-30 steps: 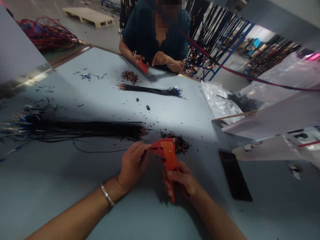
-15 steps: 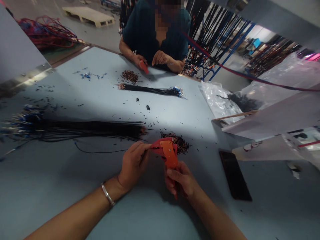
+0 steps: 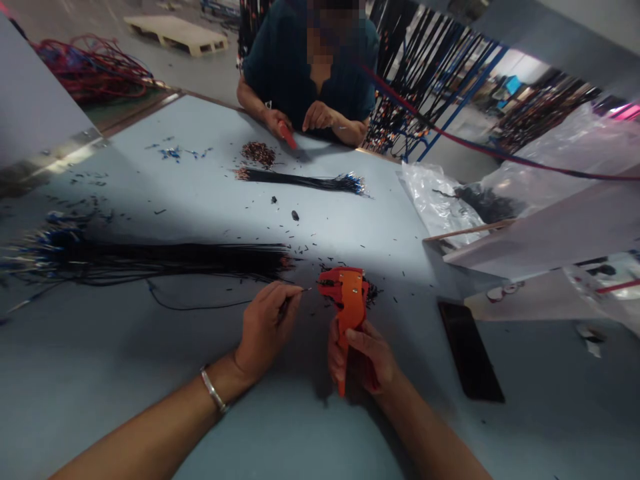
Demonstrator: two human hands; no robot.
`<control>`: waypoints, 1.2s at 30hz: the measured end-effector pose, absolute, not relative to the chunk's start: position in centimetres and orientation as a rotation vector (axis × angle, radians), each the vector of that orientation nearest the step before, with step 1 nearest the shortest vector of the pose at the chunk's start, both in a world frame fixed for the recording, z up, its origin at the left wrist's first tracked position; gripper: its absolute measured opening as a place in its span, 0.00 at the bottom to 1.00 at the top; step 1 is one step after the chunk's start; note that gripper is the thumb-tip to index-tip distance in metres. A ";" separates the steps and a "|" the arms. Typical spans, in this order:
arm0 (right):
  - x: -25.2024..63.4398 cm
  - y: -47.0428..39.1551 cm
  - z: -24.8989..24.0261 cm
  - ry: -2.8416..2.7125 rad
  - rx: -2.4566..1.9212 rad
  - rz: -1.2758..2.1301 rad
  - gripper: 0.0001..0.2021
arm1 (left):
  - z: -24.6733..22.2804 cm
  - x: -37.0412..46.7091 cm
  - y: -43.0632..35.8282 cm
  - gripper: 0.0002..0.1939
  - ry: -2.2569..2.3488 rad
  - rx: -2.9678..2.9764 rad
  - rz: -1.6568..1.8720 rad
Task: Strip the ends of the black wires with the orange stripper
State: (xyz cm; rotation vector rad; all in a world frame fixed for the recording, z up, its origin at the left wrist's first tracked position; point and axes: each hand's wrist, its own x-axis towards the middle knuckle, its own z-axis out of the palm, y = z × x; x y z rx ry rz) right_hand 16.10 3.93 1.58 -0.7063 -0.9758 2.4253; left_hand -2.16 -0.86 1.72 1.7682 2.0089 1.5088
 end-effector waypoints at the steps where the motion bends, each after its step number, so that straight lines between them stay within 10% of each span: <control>1: 16.1 3.9 1.7 -0.982 -0.697 2.420 0.16 | 1.7 -2.2 -0.9 0.06 2.008 1.764 1.511; 36: 15.4 3.8 1.6 -1.068 -0.521 2.377 0.16 | 1.6 -2.0 -0.9 0.05 2.032 1.557 1.461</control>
